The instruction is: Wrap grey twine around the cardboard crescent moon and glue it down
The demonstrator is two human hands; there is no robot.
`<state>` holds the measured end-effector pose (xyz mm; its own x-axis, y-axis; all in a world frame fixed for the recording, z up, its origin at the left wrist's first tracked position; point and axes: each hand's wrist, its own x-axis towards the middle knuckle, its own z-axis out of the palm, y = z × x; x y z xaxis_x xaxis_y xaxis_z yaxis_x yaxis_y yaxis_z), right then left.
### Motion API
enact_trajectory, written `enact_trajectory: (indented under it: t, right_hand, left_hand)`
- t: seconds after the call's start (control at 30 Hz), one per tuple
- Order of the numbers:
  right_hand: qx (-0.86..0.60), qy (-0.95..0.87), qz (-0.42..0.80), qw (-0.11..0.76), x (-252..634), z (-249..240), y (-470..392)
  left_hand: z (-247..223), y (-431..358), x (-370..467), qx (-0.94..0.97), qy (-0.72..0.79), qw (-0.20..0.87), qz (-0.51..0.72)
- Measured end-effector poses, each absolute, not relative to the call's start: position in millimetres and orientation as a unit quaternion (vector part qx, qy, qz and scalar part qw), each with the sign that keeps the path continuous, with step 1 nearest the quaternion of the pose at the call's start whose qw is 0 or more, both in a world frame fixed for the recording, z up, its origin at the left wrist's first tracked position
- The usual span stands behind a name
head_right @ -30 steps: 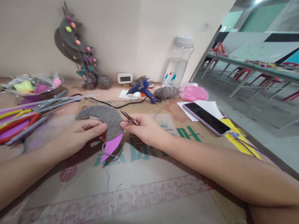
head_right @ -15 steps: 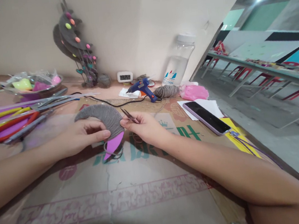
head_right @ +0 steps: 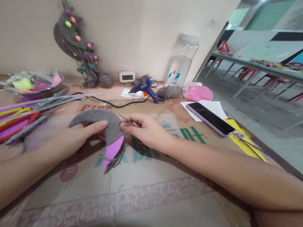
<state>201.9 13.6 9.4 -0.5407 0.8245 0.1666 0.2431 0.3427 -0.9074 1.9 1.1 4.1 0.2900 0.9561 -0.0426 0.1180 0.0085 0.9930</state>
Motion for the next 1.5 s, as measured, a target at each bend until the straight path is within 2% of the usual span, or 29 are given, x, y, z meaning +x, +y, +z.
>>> enact_trajectory:
  t: [0.13, 0.23, 0.33, 0.77, 1.5]
  right_hand:
    - [-0.356, -0.837, 0.194, 0.366, 214, 11, 12]
    - [-0.314, -0.890, 0.053, 0.327, 217, 12, 8]
    - [-0.285, -0.918, -0.014, 0.276, 214, 11, 4]
    - [-0.294, -0.926, -0.049, 0.232, 211, 12, 3]
    - [-0.194, -0.946, -0.169, 0.195, 213, 10, 8]
  left_hand:
    - [5, 3, 0, 0.617, 0.470, 0.505, 0.378]
    - [6, 5, -3, 0.643, 0.467, 0.481, 0.370]
    - [6, 5, -4, 0.655, 0.467, 0.468, 0.367]
    - [16, 1, 1, 0.673, 0.531, 0.409, 0.314]
    - [12, 1, 0, 0.647, 0.505, 0.467, 0.329]
